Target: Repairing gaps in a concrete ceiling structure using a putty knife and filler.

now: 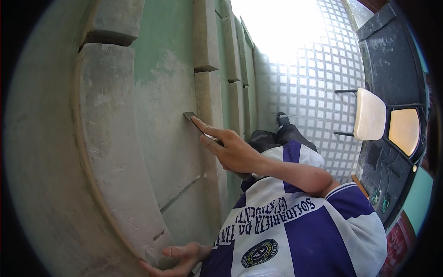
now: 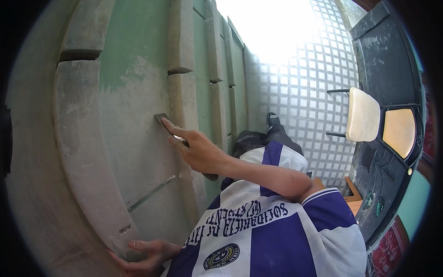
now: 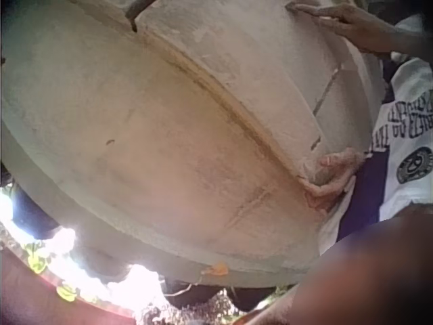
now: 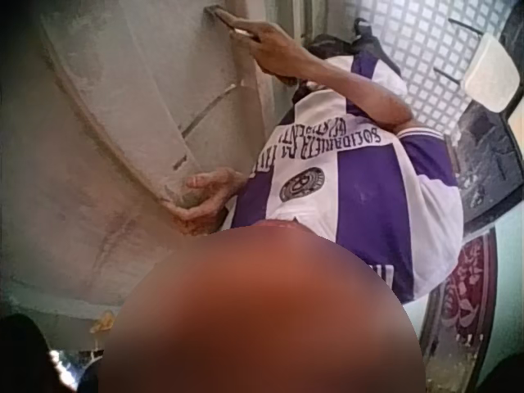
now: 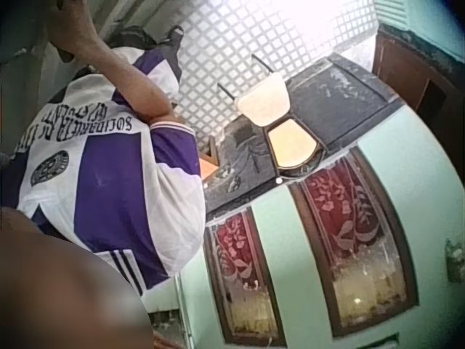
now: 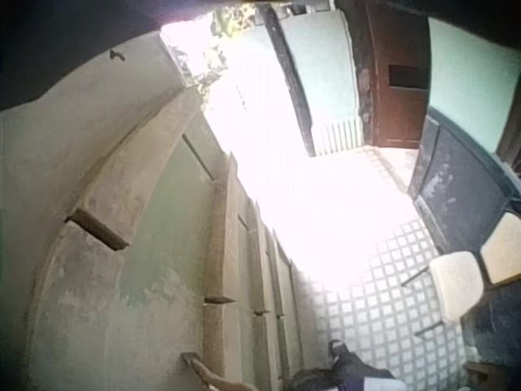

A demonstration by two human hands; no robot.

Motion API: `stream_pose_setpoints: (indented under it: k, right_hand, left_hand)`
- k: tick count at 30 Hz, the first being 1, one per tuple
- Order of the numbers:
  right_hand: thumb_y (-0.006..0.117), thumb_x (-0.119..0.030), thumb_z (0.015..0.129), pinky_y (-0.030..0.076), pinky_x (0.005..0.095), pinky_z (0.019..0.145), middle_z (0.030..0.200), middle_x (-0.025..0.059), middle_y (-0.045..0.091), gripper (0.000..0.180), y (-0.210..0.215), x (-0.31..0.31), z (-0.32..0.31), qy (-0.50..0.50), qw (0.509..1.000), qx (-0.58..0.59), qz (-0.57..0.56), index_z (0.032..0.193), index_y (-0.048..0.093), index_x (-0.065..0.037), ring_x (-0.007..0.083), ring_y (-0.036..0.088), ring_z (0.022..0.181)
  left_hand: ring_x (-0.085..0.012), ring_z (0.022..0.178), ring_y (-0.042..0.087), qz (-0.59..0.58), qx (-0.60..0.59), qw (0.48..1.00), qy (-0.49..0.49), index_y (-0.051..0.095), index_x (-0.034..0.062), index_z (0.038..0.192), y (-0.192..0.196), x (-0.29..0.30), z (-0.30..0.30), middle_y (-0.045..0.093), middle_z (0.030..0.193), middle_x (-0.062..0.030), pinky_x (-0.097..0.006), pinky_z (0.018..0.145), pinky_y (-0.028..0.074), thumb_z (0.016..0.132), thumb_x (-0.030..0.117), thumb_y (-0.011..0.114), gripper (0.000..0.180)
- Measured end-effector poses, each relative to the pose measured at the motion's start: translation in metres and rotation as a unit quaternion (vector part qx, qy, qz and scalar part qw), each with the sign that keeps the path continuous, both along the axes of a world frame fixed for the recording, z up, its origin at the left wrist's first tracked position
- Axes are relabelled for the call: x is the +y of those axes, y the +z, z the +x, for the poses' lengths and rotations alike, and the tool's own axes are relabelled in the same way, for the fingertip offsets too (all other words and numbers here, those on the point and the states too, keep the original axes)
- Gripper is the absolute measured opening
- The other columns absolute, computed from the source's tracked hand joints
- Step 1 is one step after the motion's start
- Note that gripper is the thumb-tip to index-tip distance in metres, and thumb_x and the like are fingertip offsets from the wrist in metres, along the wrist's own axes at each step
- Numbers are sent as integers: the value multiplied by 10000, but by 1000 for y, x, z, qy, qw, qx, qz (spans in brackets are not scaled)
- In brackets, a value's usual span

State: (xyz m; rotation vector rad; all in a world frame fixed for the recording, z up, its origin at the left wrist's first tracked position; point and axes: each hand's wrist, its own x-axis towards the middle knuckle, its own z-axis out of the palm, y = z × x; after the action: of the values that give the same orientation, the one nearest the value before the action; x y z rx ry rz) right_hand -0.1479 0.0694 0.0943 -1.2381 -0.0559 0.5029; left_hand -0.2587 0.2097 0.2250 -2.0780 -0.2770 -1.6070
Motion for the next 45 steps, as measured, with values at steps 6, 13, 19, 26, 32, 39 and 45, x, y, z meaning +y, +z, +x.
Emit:
stream_pose_setpoints:
  k: [6,13,19,26,32,39,45]
  right_hand:
    - [427,-214,1067,460,274,474,586,10,495,524,10,-6,7,-22,1000,-18,0,1570,277,-215,69,423,437]
    - [469,-152,1031,414,370,544,581,97,487,509,39,-24,32,-50,992,-111,-5,1525,360,-97,163,473,508]
    - [508,-84,1004,483,434,574,728,204,633,510,28,19,24,-136,953,-269,-41,1499,391,-51,280,596,536]
    - [500,-75,1004,468,419,555,688,248,608,482,61,4,64,-143,968,-207,-10,1474,412,-14,286,588,525]
    - [478,-79,1010,457,408,536,613,249,571,445,56,14,51,-166,958,-234,-7,1446,444,5,296,564,478]
    - [467,-96,1016,476,416,548,625,256,579,436,58,11,56,-170,964,-203,-22,1439,449,10,313,565,478]
    - [466,-101,1025,427,380,506,585,187,511,439,62,3,59,-145,972,-183,-33,1454,443,-10,218,484,461]
  left_hand:
    - [-314,959,561,15,-10,999,30,646,53,1151,-1,0,1,631,1046,-124,-473,857,351,946,579,492,585]
    - [-318,979,591,9,14,1000,20,651,58,1154,-1,-3,-2,651,1080,-120,-472,890,372,956,550,491,555]
    - [-322,976,589,11,16,1000,14,649,49,1167,4,6,-6,662,1071,-133,-464,875,388,929,577,510,596]
    - [-331,934,591,70,40,997,16,641,25,1174,5,7,-5,658,1055,-142,-465,851,401,919,570,523,613]
    - [-324,933,599,50,28,997,45,633,14,1172,8,-5,-3,645,1045,-151,-477,843,410,938,580,490,629]
    - [-314,933,598,102,69,992,21,631,14,1177,13,8,-8,639,1038,-149,-462,831,424,961,575,460,625]
    - [-315,935,590,28,20,999,29,639,17,1161,1,2,-4,634,1023,-143,-457,828,418,957,615,437,663]
